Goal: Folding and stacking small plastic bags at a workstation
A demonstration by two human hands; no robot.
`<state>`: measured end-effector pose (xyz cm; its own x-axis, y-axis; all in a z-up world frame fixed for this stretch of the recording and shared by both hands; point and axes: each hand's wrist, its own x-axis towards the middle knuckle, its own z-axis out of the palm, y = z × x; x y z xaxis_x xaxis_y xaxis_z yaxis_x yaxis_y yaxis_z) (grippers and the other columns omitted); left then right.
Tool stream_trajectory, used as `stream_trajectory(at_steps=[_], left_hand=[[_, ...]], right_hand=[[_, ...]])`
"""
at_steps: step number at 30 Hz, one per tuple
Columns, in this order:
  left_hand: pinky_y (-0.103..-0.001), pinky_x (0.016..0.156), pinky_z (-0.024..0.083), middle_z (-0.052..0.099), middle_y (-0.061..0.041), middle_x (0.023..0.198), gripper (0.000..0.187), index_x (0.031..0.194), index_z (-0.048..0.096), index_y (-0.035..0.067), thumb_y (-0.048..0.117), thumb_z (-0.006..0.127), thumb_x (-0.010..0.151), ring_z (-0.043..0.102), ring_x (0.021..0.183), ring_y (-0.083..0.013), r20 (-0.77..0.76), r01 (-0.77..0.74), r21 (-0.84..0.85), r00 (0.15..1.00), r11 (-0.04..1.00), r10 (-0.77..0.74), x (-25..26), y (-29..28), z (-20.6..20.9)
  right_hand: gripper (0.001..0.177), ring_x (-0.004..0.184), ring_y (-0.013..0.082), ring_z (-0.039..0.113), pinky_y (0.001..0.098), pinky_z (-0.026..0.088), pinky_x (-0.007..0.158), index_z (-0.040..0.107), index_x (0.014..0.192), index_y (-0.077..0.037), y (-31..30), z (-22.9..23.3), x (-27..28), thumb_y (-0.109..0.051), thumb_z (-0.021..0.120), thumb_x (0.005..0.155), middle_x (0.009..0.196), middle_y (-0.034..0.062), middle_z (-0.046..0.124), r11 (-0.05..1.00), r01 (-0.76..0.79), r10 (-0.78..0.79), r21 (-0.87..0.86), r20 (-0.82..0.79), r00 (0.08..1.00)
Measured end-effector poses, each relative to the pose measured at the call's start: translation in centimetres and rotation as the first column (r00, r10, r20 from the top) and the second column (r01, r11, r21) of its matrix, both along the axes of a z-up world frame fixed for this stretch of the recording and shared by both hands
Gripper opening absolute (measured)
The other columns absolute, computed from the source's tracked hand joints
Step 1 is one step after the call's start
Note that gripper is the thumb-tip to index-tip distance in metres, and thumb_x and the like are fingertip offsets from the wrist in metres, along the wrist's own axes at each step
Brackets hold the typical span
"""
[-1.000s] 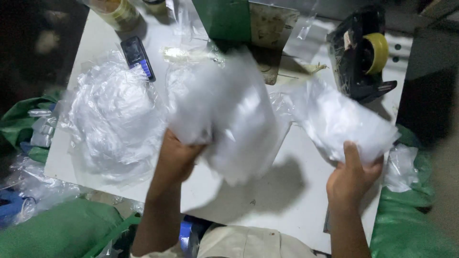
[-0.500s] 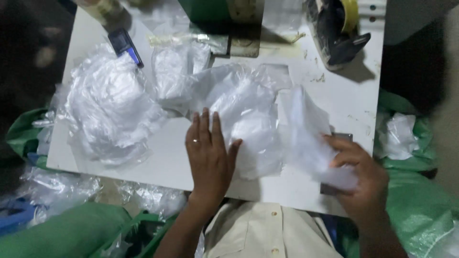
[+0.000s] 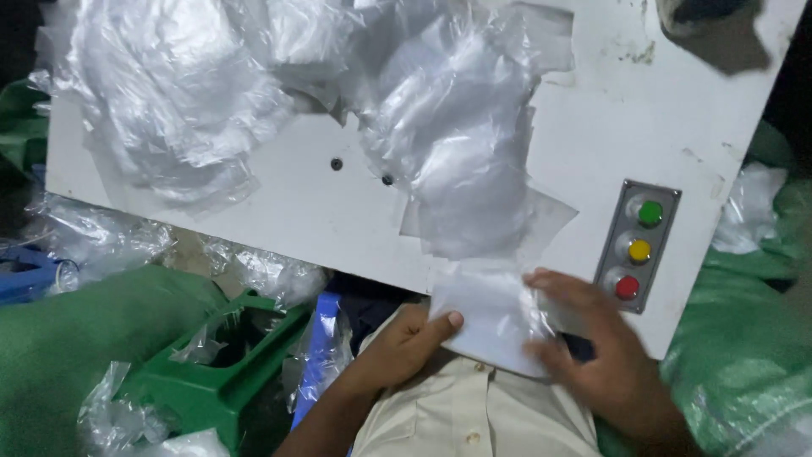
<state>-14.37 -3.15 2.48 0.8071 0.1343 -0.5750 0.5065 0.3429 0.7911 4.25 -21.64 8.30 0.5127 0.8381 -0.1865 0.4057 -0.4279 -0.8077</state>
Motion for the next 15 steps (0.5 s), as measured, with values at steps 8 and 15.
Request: stream_trajectory(at_steps=[8,15], left_hand=[[-0.039,0.09,0.055,0.07,-0.011,0.115,0.037,0.118,0.063,0.005,0.037,0.06,0.1,0.068,0.106,-0.0257,0.486,-0.476,0.762,0.868,0.439,0.098,2.1,-0.3,3.9],[-0.029,0.098,0.05,0.068,-0.014,0.136,0.055,0.138,0.062,-0.003,0.028,0.068,0.094,0.061,0.121,-0.0177,0.126,-0.489,-0.226,0.843,0.843,0.523,3.4,-1.8,3.8]], right_hand=[[0.029,0.081,0.0109,0.066,0.0245,0.052,0.069,0.077,0.112,-0.007,3.0,-1.5,-4.0,-0.022,0.077,0.087,0.095,0.0004,0.076,0.844,0.508,-0.536,-0.172,-0.248,0.807],[0.069,0.138,0.0368,0.047,0.0486,0.038,0.118,0.047,0.129,0.001,4.1,-2.4,-6.0,-0.032,0.082,0.079,0.144,0.0223,0.044,0.962,0.221,-0.251,0.161,0.194,0.948]])
